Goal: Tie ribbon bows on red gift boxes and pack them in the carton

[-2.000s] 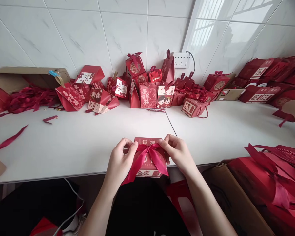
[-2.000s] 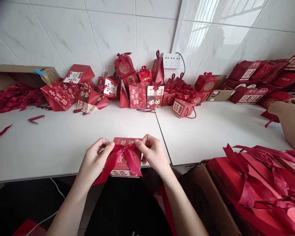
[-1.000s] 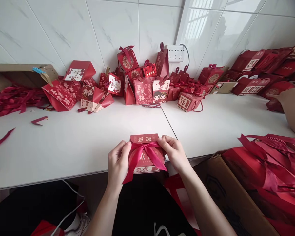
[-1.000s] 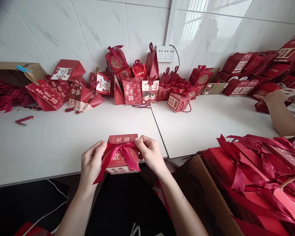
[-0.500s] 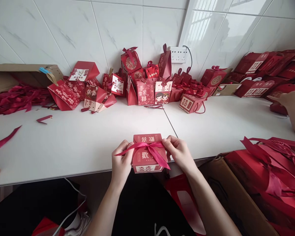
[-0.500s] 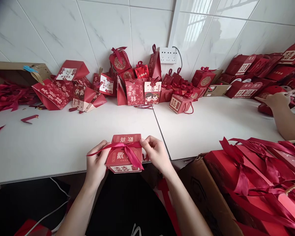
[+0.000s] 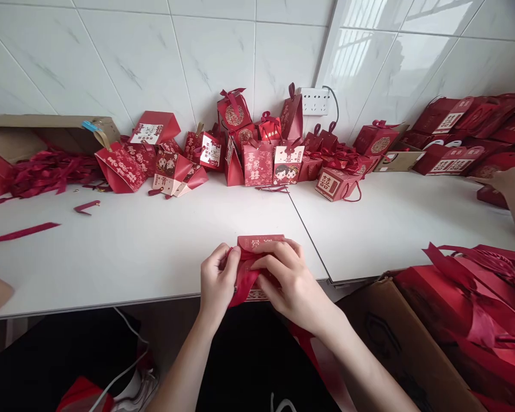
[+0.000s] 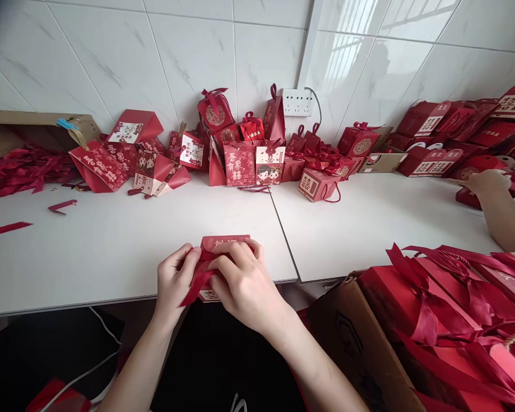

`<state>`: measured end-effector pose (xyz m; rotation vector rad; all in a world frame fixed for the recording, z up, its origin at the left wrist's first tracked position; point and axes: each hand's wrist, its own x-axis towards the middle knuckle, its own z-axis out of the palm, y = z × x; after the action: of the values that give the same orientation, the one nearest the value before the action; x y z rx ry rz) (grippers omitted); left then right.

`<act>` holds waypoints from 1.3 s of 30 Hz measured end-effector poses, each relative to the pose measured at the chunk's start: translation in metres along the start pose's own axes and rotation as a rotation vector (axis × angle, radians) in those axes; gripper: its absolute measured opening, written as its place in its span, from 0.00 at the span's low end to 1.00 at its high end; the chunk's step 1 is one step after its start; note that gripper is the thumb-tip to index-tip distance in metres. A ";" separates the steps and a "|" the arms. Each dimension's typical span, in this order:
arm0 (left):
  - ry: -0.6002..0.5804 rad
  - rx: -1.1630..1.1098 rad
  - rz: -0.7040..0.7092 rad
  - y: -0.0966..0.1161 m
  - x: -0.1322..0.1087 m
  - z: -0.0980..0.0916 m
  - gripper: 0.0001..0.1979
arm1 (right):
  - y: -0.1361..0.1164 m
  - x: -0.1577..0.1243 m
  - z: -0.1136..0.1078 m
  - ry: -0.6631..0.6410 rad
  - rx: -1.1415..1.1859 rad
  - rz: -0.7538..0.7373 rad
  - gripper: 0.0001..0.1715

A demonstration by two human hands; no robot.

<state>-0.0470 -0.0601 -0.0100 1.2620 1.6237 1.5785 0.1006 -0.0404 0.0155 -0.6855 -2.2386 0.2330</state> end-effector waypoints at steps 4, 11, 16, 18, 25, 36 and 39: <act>0.017 -0.009 -0.028 0.000 -0.002 0.002 0.20 | -0.002 -0.013 0.001 0.096 -0.080 -0.075 0.11; -0.020 0.039 0.011 0.000 0.000 -0.005 0.17 | -0.027 -0.036 0.009 0.142 -0.067 -0.209 0.07; -0.075 0.114 0.235 0.014 0.022 -0.025 0.09 | -0.021 -0.049 -0.020 0.283 0.115 -0.001 0.14; -0.221 0.188 0.295 0.023 0.031 -0.028 0.09 | -0.012 -0.051 -0.027 0.247 0.165 0.318 0.18; -0.578 0.408 0.287 0.034 0.031 -0.020 0.06 | -0.001 -0.051 -0.012 -0.146 0.467 0.793 0.29; -0.561 0.301 0.178 0.025 0.027 -0.014 0.04 | 0.008 -0.054 -0.010 -0.097 0.719 0.713 0.26; -0.560 0.296 0.176 0.025 0.028 -0.012 0.04 | 0.011 -0.055 -0.009 -0.100 0.728 0.725 0.28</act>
<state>-0.0631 -0.0445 0.0222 1.8450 1.4330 0.9585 0.1422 -0.0617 -0.0172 -1.0354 -1.6992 1.3736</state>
